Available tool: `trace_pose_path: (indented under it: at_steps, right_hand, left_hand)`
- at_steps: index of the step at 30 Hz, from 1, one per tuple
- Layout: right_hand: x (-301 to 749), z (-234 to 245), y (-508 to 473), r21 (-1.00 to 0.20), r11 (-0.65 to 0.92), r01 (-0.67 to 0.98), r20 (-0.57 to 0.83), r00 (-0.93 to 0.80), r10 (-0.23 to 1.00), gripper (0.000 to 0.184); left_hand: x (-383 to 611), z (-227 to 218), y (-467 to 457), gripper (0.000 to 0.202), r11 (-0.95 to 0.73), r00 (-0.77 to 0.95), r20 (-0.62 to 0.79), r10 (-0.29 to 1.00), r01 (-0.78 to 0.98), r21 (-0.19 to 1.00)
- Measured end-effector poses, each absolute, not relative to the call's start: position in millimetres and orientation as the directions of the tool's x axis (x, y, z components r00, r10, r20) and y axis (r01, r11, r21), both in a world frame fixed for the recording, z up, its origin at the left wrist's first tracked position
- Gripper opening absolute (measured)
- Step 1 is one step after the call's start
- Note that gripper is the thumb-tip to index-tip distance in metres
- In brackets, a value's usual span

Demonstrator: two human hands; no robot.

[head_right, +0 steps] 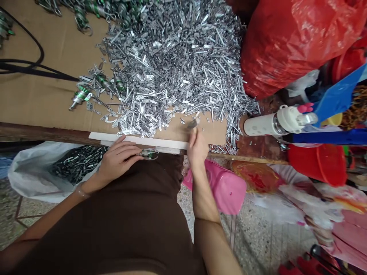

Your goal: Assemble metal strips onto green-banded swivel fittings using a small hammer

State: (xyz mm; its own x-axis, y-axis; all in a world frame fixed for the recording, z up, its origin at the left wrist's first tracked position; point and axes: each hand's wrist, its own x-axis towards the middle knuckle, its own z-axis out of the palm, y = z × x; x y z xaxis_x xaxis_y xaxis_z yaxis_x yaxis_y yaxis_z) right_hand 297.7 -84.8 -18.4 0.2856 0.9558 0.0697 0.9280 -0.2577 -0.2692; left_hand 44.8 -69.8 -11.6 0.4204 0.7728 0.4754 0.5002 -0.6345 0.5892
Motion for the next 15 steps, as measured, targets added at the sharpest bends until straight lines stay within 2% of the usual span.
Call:
trace_pose_path:
  at_steps: [3,6,9,11,15]
  right_hand:
    - [326.9,-32.2,-53.1,-0.197,-0.322,0.926,0.181,0.357,0.916,0.045]
    - [337.2,-43.1,-35.9,-0.128,-0.324,0.937,0.223,0.345,0.911,0.046]
    - [338.7,-49.4,-33.1,-0.123,-0.323,0.938,0.246,0.344,0.906,0.044]
    - [340.2,-48.0,-34.0,-0.144,-0.324,0.935,0.245,0.351,0.904,0.043]
    - [338.2,-29.1,-35.2,-0.252,-0.264,0.931,0.286,0.333,0.899,0.043]
  left_hand:
    - [23.7,-1.6,-75.6,0.005,-0.633,0.395,0.497,0.772,0.536,0.558]
    - [-16.5,-5.1,-91.3,0.008,-0.606,0.335,0.543,0.770,0.650,0.459]
    - [-60.1,-18.9,-108.9,0.005,-0.372,0.179,0.475,0.862,0.859,0.351]
    - [-79.1,-26.1,-112.1,0.013,-0.166,0.015,0.409,0.912,0.927,0.335]
    - [-81.0,-27.0,-75.0,0.023,-0.055,-0.116,0.419,0.900,0.926,0.374]
